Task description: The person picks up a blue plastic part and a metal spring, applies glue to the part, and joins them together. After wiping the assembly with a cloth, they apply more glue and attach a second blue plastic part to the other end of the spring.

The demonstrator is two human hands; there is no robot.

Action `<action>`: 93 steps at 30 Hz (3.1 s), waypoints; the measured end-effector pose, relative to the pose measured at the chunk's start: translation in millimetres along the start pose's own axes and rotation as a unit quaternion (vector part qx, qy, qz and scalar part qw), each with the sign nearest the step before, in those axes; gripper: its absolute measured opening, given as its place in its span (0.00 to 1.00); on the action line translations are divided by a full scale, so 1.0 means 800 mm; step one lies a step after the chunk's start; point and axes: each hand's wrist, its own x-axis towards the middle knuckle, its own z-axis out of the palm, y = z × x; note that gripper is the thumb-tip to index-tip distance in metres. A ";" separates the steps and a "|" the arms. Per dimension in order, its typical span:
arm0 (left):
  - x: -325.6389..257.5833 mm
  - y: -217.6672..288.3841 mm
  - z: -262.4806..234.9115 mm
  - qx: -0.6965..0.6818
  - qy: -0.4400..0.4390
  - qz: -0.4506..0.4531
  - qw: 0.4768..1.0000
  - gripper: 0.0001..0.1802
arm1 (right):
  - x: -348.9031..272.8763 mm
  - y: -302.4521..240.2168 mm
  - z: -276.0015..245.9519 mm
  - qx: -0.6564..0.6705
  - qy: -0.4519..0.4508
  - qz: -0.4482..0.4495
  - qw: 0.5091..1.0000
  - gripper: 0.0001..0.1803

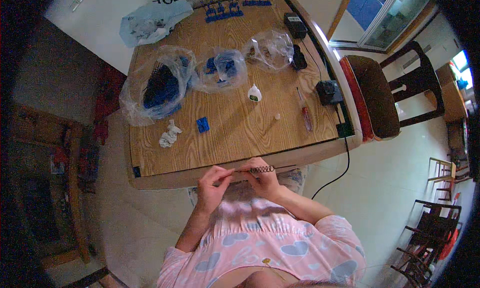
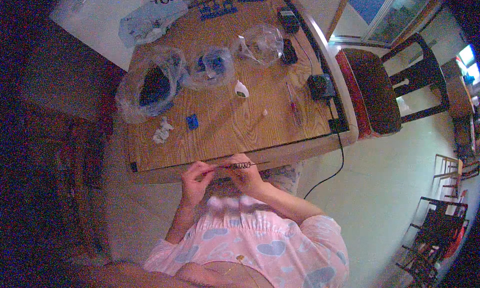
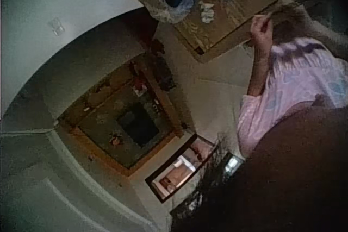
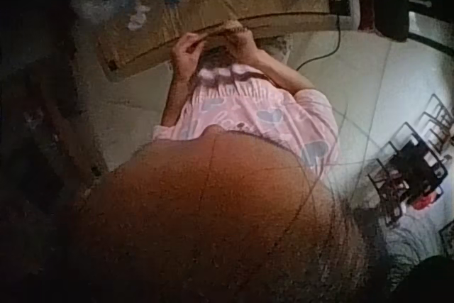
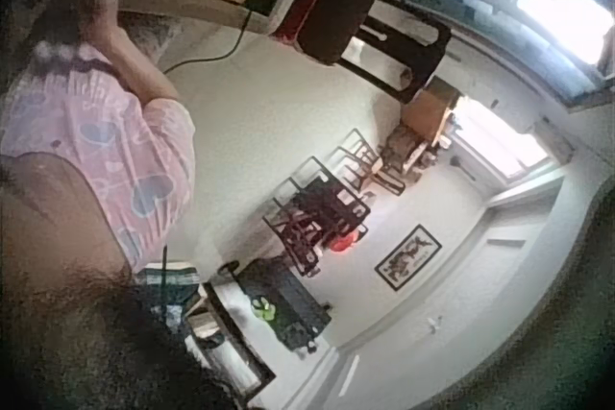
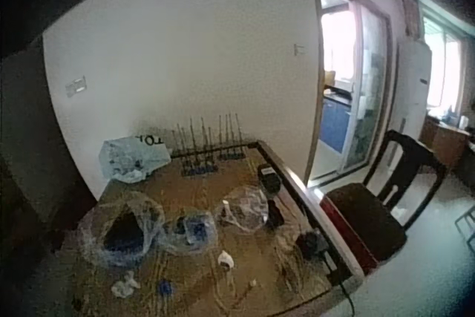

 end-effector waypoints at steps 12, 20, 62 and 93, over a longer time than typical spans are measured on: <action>0.036 -0.142 -0.025 -0.007 0.264 0.000 0.965 0.04 | 0.108 0.071 -0.040 -0.466 -0.262 0.050 0.843 0.12; 0.046 -0.161 -0.036 0.122 0.274 0.028 0.953 0.04 | 0.137 0.065 -0.023 -0.553 -0.337 0.112 0.754 0.18; 0.027 -0.196 -0.068 0.140 0.290 0.047 0.946 0.05 | 0.096 0.058 0.169 0.042 -0.112 0.062 0.991 0.14; 0.022 -0.176 -0.066 0.121 0.323 0.042 0.938 0.23 | -0.089 0.063 0.056 -0.200 -0.516 0.284 0.783 0.31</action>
